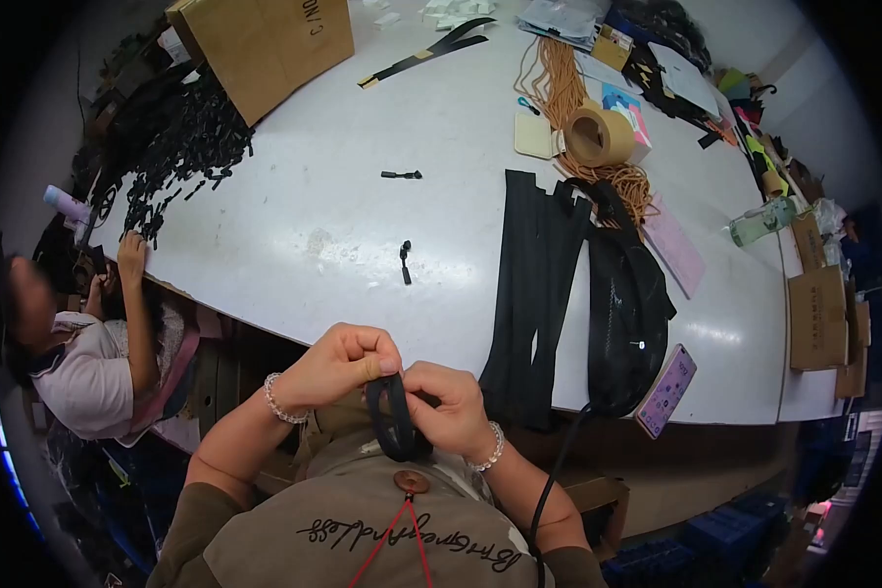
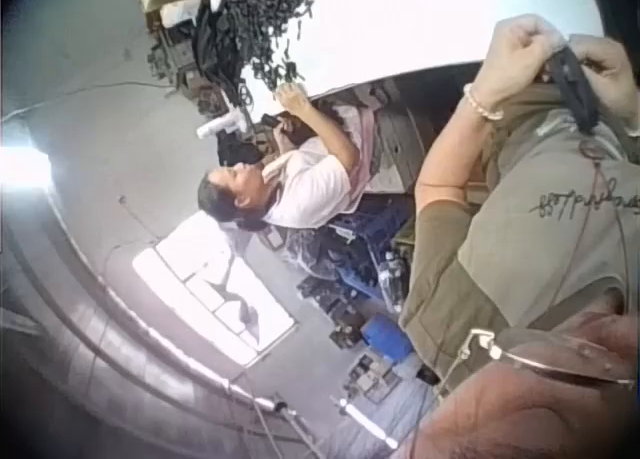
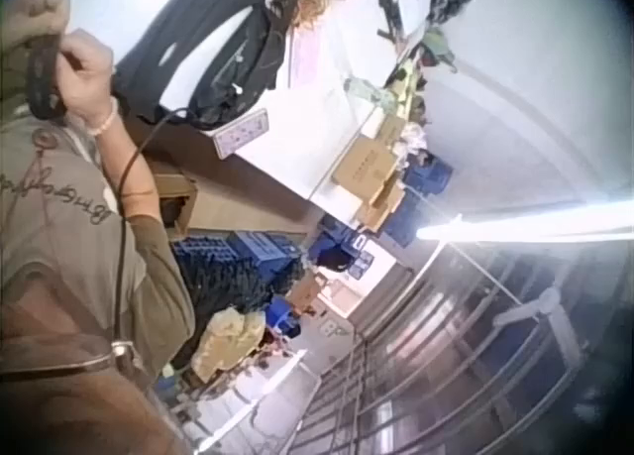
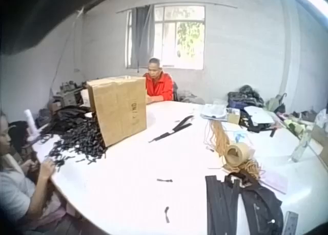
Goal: Attaching zipper sliders to strips of zipper tape at a manufacturing workstation.
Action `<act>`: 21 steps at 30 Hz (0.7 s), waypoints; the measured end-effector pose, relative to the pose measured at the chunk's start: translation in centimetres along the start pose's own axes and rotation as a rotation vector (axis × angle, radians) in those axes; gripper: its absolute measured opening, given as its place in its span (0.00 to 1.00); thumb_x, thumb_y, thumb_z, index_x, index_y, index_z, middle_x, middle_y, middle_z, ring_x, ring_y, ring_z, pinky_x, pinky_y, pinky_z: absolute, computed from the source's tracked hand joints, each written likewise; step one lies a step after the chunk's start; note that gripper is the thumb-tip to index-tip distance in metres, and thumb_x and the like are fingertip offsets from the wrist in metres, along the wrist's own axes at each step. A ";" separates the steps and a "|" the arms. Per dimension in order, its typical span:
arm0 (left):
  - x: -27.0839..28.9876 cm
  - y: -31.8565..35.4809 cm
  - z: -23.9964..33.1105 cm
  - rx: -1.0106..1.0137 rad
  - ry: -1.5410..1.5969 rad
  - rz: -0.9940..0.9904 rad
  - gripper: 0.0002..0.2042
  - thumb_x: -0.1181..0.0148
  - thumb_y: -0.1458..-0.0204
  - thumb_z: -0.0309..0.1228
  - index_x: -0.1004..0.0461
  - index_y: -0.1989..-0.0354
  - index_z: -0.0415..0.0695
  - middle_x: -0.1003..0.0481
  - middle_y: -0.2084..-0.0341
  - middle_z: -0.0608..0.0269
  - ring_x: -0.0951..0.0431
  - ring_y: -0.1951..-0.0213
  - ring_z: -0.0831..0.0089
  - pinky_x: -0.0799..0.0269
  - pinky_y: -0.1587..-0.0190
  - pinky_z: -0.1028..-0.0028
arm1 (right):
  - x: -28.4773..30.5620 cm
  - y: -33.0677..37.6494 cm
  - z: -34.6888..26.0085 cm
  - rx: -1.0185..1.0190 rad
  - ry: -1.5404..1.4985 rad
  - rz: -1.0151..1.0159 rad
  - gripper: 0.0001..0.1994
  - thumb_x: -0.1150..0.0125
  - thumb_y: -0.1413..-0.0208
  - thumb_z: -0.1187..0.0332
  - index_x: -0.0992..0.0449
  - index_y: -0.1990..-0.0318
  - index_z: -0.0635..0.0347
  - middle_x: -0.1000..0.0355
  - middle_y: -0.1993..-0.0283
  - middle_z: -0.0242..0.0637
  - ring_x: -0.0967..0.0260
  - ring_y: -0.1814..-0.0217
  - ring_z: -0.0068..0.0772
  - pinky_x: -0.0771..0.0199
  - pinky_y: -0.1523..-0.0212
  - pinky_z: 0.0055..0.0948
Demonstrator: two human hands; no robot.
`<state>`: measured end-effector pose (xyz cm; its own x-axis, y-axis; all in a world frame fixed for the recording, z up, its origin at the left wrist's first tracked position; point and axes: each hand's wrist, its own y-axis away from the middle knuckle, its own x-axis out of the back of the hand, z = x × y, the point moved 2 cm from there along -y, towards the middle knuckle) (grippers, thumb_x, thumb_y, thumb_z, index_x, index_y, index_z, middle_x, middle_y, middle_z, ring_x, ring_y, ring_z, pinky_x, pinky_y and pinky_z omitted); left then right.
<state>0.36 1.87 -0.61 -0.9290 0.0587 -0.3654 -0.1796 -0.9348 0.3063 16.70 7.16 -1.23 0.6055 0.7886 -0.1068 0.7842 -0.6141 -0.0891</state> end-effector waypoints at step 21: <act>-2.4 2.2 -1.3 -0.156 -0.099 0.146 0.11 0.36 0.56 0.21 0.24 0.61 0.37 0.25 0.72 0.69 0.29 0.70 0.86 0.29 0.63 0.83 | 0.6 2.2 0.8 0.064 0.170 0.117 0.06 0.40 0.51 0.77 0.24 0.65 0.67 0.26 0.67 0.38 0.28 0.67 0.26 0.31 0.67 0.20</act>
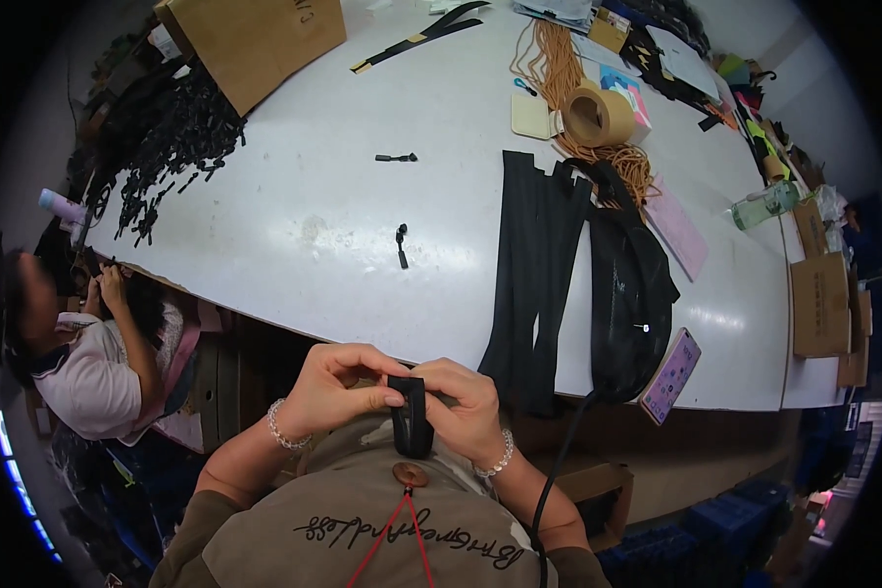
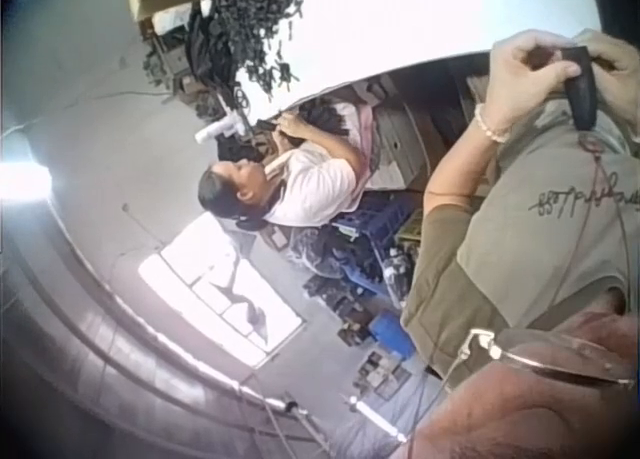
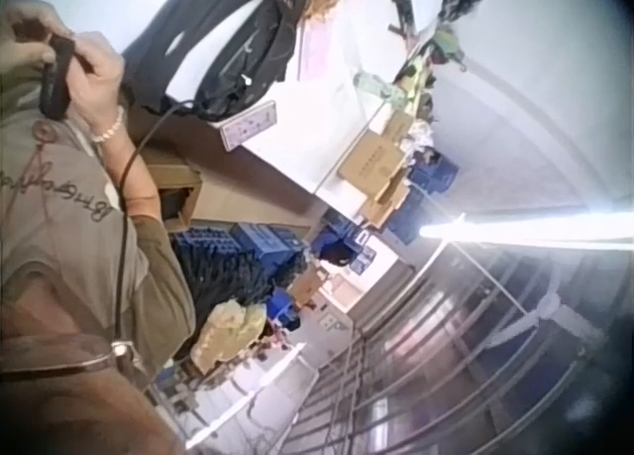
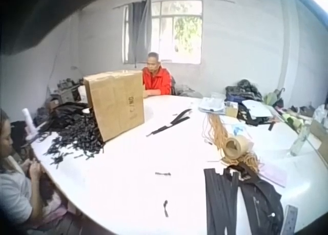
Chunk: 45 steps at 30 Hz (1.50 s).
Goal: Attaching zipper sliders to strips of zipper tape at a manufacturing workstation.
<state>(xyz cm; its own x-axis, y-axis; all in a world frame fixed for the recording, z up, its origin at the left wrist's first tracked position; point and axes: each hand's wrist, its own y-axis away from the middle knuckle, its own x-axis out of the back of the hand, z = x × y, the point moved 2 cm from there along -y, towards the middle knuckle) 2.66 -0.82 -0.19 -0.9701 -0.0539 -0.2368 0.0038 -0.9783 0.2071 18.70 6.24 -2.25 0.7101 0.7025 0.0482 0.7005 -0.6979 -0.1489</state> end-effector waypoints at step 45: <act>1.6 0.3 -1.7 0.245 0.247 0.024 0.09 0.45 0.44 0.34 0.29 0.72 0.42 0.31 0.79 0.73 0.36 0.78 0.88 0.41 0.77 0.87 | -2.4 0.8 -3.0 0.099 0.055 -0.175 0.05 0.42 0.56 0.80 0.24 0.69 0.64 0.32 0.78 0.37 0.34 0.78 0.32 0.37 0.77 0.25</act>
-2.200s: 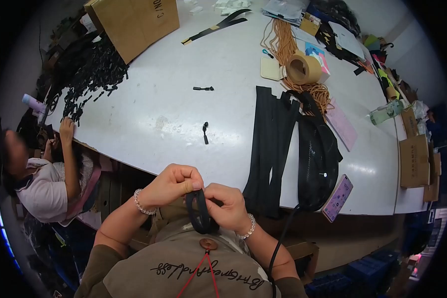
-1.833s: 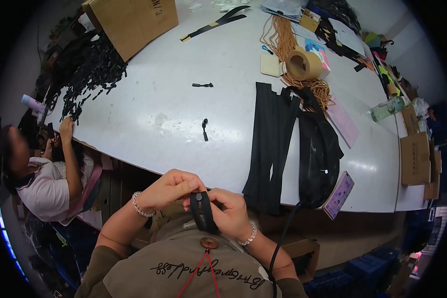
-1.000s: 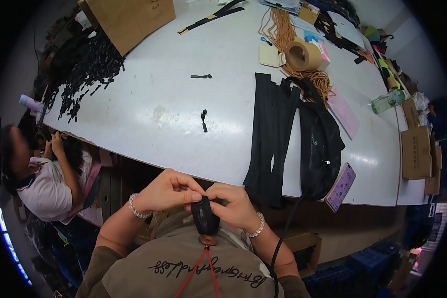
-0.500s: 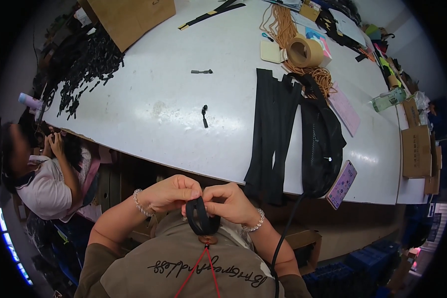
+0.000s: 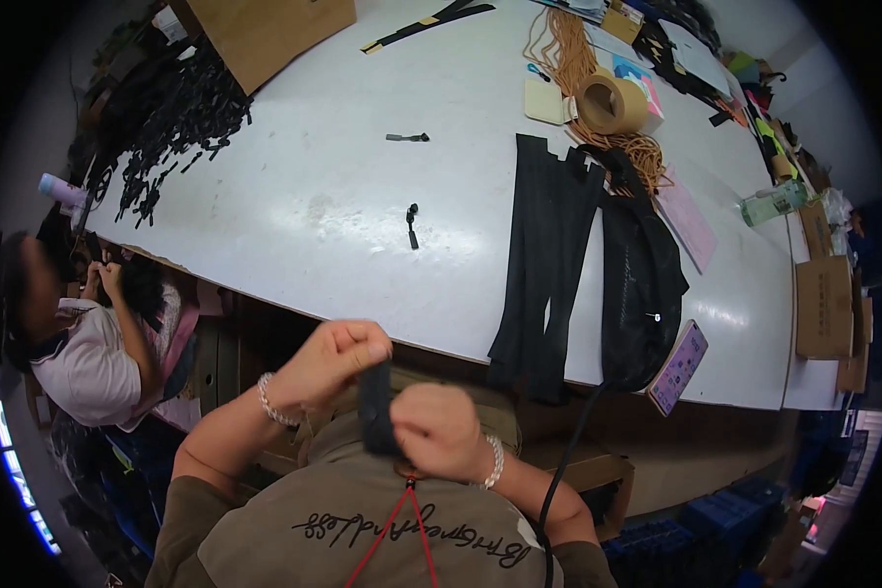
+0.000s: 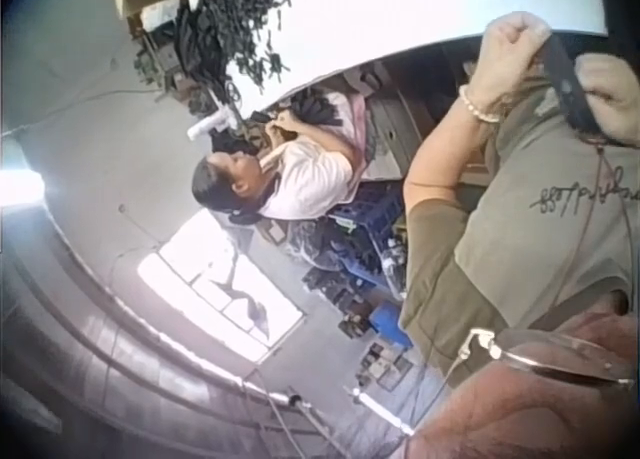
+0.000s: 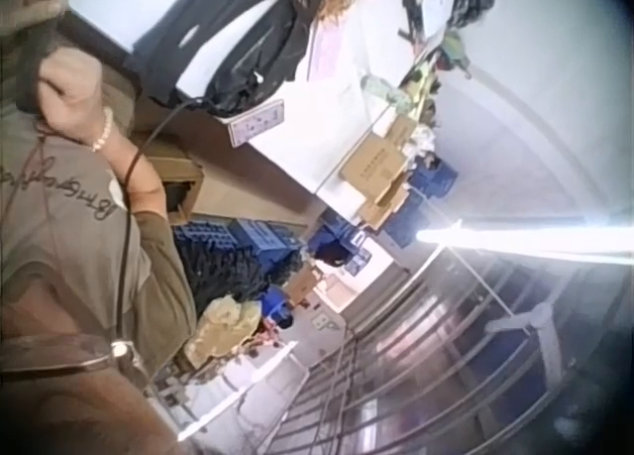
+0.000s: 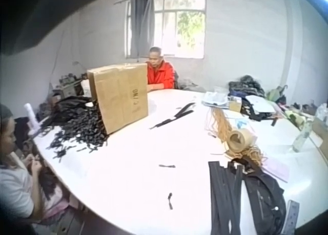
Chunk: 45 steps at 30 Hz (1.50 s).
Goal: Attaching zipper sliders to strips of zipper tape at a manufacturing workstation.
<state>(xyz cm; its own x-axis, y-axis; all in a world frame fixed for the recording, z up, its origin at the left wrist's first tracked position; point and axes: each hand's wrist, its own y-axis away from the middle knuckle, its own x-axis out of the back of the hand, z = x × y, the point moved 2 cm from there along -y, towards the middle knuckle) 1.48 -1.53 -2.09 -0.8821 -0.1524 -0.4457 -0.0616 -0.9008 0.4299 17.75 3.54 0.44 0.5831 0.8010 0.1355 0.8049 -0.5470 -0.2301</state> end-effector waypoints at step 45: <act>-1.4 -3.1 0.7 -0.323 0.064 0.236 0.13 0.48 0.43 0.37 0.24 0.67 0.38 0.30 0.83 0.72 0.34 0.82 0.87 0.38 0.80 0.85 | -0.7 -0.7 4.0 -0.161 -0.328 0.262 0.05 0.50 0.43 0.79 0.26 0.65 0.66 0.30 0.73 0.24 0.37 0.72 0.10 0.36 0.73 0.12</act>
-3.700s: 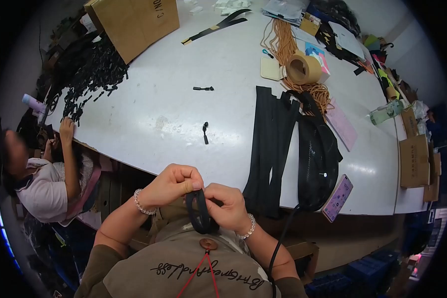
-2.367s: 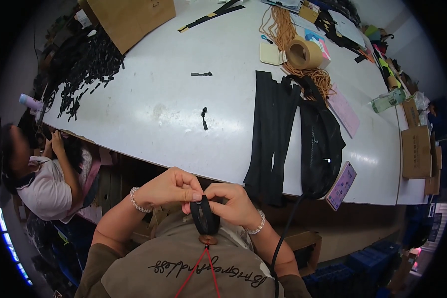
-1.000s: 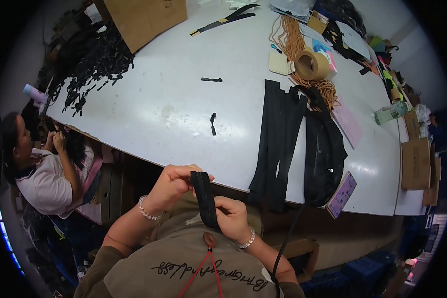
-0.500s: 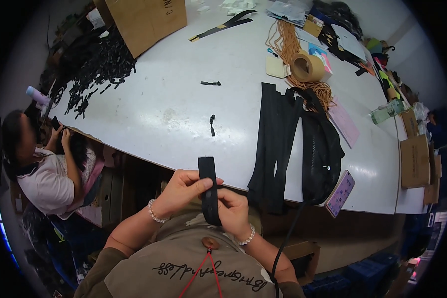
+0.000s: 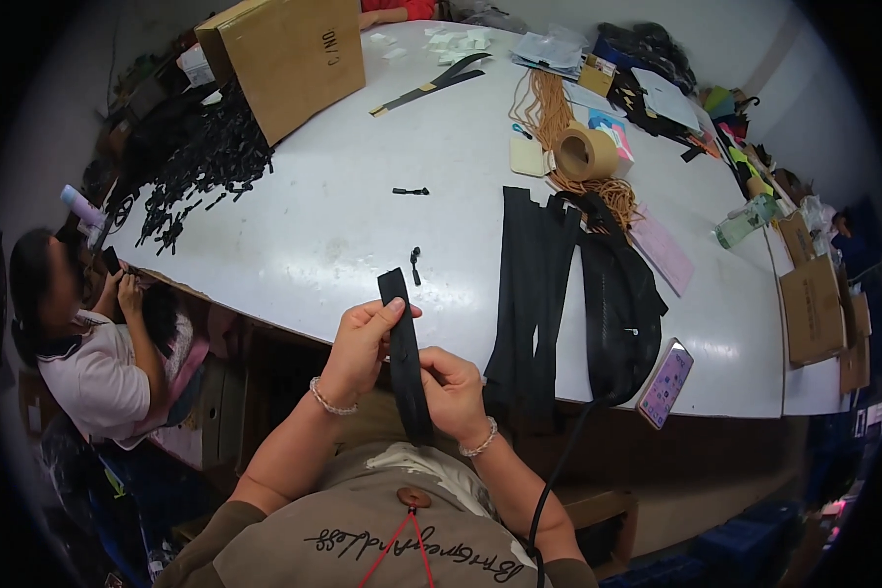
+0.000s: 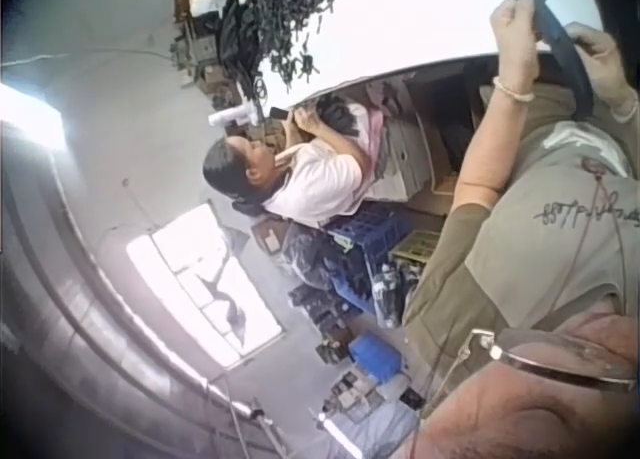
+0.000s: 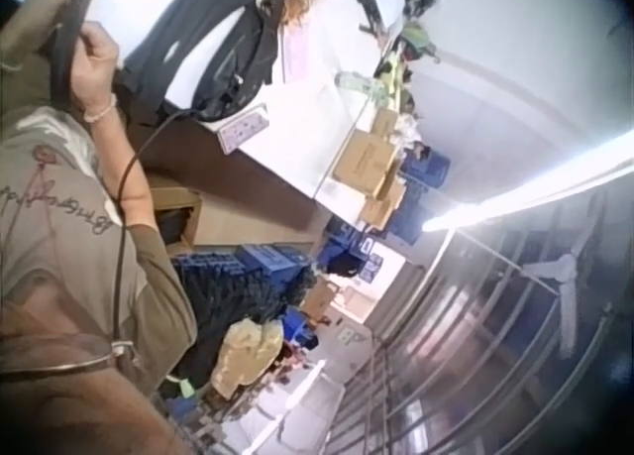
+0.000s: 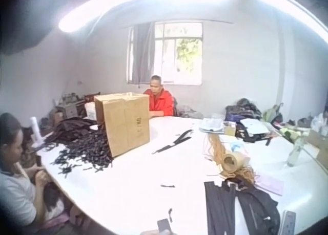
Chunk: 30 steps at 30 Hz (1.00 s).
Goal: Attaching zipper sliders to strips of zipper tape at a manufacturing workstation.
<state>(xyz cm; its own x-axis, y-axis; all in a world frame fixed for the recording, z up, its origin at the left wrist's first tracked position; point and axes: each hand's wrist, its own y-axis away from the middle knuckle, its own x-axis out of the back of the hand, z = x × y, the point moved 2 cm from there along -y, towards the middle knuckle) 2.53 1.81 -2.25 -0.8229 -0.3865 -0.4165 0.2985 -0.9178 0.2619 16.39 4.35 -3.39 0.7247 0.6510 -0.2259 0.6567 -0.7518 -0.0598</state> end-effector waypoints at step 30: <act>9.7 -7.6 14.2 -0.316 -0.342 0.274 0.20 0.54 0.41 0.44 0.29 0.55 0.37 0.27 0.61 0.63 0.25 0.66 0.75 0.25 0.74 0.78 | 4.4 3.4 0.5 0.013 0.284 0.209 0.08 0.44 0.49 0.80 0.27 0.60 0.66 0.31 0.59 0.36 0.30 0.69 0.20 0.28 0.68 0.17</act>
<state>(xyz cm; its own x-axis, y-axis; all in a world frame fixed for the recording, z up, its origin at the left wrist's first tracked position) -14.61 6.30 4.12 -0.7892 -0.6122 -0.0485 0.6118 -0.7906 0.0250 21.69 4.60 -5.04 0.8734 0.4850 0.0449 0.4869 -0.8718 -0.0535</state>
